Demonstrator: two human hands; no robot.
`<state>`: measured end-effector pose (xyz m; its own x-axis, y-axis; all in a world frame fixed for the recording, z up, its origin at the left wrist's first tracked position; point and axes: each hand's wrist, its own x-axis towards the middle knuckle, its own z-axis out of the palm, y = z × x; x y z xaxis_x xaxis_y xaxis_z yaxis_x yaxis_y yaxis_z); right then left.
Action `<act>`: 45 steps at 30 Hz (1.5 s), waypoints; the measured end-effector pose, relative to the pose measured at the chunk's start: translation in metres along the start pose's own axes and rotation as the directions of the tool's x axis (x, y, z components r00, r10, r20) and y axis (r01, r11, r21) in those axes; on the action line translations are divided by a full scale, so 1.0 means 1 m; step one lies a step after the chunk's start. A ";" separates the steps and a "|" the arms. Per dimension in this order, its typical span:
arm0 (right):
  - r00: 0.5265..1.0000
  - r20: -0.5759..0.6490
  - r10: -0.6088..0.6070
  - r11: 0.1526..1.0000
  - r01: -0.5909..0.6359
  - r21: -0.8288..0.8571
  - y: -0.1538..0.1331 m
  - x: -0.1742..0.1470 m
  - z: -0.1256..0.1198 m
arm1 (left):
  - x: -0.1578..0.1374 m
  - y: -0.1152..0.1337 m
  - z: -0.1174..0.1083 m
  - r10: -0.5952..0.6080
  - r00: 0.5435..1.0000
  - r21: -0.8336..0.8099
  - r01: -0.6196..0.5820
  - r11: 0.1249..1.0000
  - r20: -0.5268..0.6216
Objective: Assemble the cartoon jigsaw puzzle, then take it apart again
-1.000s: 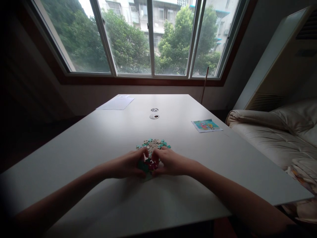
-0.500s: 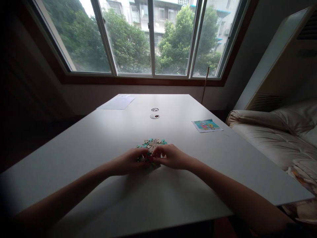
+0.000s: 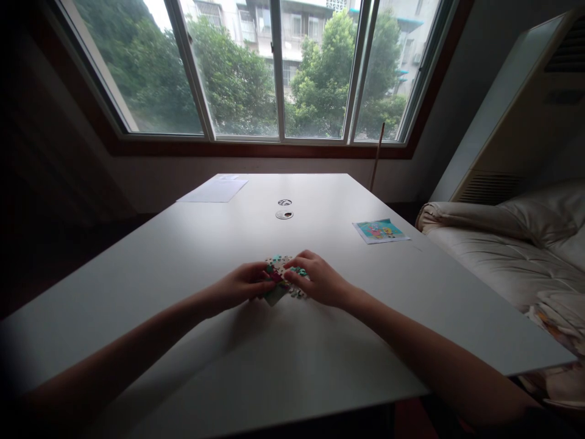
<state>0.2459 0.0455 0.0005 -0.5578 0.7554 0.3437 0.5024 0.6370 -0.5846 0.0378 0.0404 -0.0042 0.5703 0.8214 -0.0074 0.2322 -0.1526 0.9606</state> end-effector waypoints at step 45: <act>0.939 0.007 0.343 0.745 -0.277 0.607 0.006 0.016 0.006 | -0.006 0.015 0.011 -0.229 0.969 -0.565 0.141 0.813 -0.088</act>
<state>0.2364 0.0606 -0.0017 -0.3562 0.9271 0.1168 0.1281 0.1723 -0.9767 0.0463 0.0270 0.0070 0.4303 0.8797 -0.2026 -0.1764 0.3020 0.9368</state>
